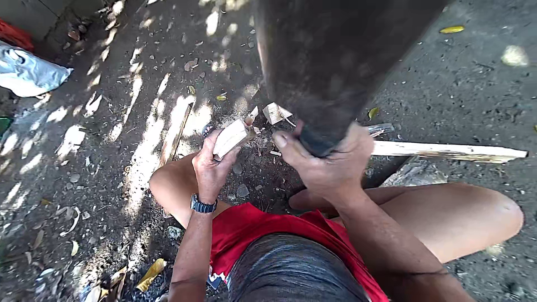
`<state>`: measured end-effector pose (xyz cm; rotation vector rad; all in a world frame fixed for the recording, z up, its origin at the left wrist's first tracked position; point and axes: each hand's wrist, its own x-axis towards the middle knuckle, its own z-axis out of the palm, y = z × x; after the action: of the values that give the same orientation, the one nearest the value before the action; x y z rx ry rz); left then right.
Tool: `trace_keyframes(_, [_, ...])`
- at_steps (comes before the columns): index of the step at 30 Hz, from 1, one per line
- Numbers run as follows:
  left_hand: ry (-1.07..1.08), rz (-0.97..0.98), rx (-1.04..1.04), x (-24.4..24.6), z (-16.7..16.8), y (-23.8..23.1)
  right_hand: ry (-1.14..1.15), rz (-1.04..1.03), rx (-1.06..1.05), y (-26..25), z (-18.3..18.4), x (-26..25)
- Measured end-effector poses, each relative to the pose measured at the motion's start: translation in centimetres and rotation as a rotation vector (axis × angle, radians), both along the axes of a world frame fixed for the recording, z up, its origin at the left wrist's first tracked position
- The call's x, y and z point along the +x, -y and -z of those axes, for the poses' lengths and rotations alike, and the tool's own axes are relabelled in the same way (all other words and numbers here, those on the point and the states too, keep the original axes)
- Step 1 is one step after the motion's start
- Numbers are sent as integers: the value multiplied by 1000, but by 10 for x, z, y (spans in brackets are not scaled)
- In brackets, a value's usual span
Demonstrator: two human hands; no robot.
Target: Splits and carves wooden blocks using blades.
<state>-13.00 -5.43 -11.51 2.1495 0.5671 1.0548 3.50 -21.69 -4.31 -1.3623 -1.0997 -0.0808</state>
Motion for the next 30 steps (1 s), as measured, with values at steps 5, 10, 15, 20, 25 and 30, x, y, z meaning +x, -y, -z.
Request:
trace_keyframes(5, [-17,-65,47,-3,4,2,-87,30,-594,2,111,10])
trace_keyframes(10, [-43,-47,44,-2,3,7,-130,39,-337,11,58,-6])
trace_keyframes(15, [-26,-6,36,-1,2,4,-2,-14,28,1,7,0])
trace_keyframes(20, [-57,-35,35,-3,2,10,-62,62,-594,1,122,14])
trace_keyframes(25, [-69,-1,30,1,3,13,-114,68,-382,12,74,1])
trace_keyframes(30, [-52,26,35,3,-1,11,-20,18,5,-2,13,6])
